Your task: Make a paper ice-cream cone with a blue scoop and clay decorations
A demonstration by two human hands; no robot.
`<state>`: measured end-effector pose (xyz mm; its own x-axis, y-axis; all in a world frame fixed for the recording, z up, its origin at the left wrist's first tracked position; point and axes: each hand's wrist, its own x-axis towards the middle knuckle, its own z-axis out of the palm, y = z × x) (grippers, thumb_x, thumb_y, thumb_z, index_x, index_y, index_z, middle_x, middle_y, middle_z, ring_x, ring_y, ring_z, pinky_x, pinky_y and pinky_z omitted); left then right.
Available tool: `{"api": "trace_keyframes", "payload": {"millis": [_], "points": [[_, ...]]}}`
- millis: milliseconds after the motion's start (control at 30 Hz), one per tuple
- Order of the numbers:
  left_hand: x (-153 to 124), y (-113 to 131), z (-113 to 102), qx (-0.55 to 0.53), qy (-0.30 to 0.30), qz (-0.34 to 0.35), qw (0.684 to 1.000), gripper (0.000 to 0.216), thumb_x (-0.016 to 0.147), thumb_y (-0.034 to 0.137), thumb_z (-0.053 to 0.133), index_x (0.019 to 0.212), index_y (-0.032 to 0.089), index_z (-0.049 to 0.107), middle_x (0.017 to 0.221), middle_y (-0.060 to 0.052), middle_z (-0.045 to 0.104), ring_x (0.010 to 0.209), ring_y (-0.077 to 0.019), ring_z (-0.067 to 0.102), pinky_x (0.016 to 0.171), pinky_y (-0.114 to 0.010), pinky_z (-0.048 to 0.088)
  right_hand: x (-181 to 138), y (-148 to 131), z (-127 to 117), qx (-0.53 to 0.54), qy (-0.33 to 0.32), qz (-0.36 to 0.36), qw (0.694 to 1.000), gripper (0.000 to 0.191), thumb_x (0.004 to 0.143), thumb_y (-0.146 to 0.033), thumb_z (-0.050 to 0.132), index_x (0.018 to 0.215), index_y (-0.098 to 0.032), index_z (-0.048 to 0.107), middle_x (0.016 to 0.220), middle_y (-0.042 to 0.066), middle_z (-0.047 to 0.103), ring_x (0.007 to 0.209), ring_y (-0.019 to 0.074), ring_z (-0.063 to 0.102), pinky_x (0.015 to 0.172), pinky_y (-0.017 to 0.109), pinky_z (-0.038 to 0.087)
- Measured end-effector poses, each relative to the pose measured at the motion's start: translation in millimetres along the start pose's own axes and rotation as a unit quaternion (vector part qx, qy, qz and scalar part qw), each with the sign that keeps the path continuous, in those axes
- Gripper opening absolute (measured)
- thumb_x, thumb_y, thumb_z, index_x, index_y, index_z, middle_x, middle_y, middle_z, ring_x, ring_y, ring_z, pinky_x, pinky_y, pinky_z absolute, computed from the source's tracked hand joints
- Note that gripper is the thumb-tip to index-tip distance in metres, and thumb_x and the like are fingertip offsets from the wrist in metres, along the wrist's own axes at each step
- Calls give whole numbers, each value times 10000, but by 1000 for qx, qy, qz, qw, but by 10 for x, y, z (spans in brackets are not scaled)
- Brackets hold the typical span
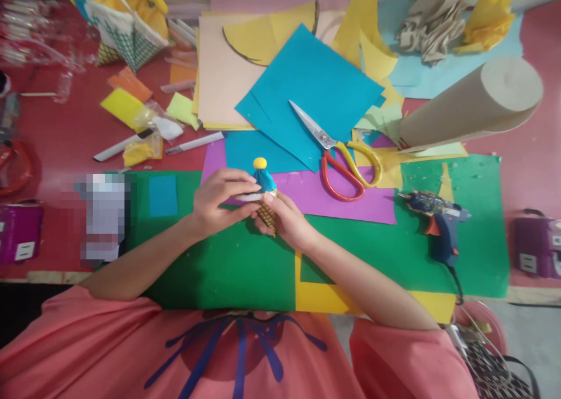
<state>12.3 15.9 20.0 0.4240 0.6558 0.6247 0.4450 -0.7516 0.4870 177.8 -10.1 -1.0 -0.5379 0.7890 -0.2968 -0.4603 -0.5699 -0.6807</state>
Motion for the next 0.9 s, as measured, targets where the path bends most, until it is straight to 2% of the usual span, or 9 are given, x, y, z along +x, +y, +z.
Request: {"api": "trace_keyframes", "payload": {"millis": [133,267,367,533,733,900], "points": [[0,-12,-12,1,14,-15,1000,152,849,246,676,991,205,641,1009,-42,682,935,-136,669,795,-253,579,-5,-12,-5,5,-4,-2,1000,502,781,-648,614,849,-154,552,707,-15,598,417,37,484,357,188,297],[-31,-16,5,-7,20,-20,1000,135,850,229,677,984,229,657,1029,-34,668,831,-103,661,709,-217,570,-6,3,-6,20,-24,-13,999,473,769,-599,670,952,-189,521,631,-51,579,420,56,493,347,169,291],[-42,-9,21,-18,21,-10,1000,167,834,193,691,998,202,658,1033,-55,666,885,-119,663,734,-214,568,-3,11,-1,16,-22,-8,1000,431,803,-579,647,929,-186,523,589,-36,592,463,77,527,366,163,329],[-28,2,28,-5,22,-3,1000,171,848,203,674,1014,194,633,991,-44,677,946,-132,667,820,-244,574,3,-1,6,14,7,-15,1000,455,774,-589,668,914,-171,556,638,-3,637,535,90,558,428,176,394],[-62,-13,48,36,41,-2,998,145,835,194,695,967,218,640,1009,-15,668,803,-79,654,699,-187,571,-4,7,-4,6,19,-4,1000,456,770,-611,648,883,-176,575,656,5,637,548,94,547,455,195,390],[-66,0,47,39,33,4,999,177,848,208,679,1017,226,632,991,-21,671,857,-102,663,740,-206,572,2,13,-11,6,12,-7,1000,439,788,-595,645,820,-158,614,632,6,629,512,77,518,441,184,375]]}}
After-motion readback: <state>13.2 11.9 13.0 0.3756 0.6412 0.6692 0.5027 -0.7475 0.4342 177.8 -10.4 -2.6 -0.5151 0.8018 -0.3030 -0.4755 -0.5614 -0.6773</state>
